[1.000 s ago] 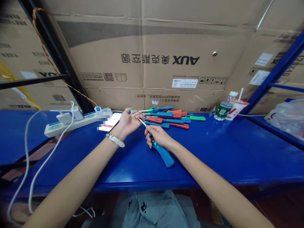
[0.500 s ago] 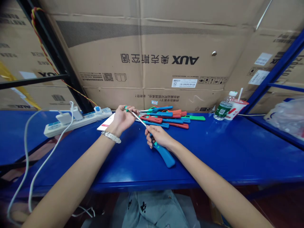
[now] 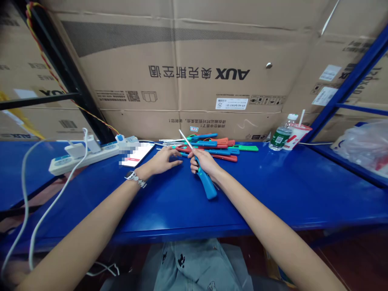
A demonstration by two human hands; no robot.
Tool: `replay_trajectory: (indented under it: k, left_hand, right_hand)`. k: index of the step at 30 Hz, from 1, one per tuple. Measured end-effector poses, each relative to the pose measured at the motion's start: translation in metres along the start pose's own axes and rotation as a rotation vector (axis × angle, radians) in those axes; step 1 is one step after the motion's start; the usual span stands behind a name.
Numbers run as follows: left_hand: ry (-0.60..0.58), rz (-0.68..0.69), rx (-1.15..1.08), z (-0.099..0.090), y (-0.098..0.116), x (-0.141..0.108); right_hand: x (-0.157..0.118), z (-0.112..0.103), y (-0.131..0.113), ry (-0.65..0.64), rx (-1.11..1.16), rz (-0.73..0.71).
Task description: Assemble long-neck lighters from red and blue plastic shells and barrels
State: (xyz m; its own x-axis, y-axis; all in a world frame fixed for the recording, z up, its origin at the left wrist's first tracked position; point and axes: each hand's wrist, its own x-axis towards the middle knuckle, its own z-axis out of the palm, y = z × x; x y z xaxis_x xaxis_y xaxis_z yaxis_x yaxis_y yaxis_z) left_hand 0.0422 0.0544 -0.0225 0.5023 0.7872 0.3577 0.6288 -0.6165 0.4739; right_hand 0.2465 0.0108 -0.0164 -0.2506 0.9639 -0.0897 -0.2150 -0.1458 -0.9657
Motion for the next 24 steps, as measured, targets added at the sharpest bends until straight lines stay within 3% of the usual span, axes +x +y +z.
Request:
replay_trajectory:
  k: [2,4,7,10,14,19,24]
  left_hand:
    - [0.043,0.011,-0.116,0.004,0.010,0.001]
    - [0.033,-0.025,-0.367,0.010,0.024,0.002]
    - [-0.015,-0.175,-0.829,0.022,0.045,0.004]
    - [0.061,-0.276,-1.072,0.030,0.055,0.004]
    - [0.134,-0.377,-1.282,0.030,0.051,0.004]
    - [0.084,-0.344,-1.386,0.027,0.047,0.005]
    - [0.255,-0.437,-1.488,0.025,0.046,0.007]
  right_hand:
    - [0.004,0.003,-0.004,0.012,-0.010,0.004]
    - [0.008,0.006,-0.009,0.031,-0.042,-0.024]
    - [0.015,0.008,-0.017,0.086,-0.123,-0.116]
    - [0.019,0.008,-0.023,0.057,-0.177,-0.176]
    - [0.022,0.008,-0.022,-0.052,-0.189,-0.165]
    - [0.025,0.007,-0.020,-0.115,-0.285,-0.131]
    - [0.024,-0.013,-0.021,-0.071,-0.502,-0.267]
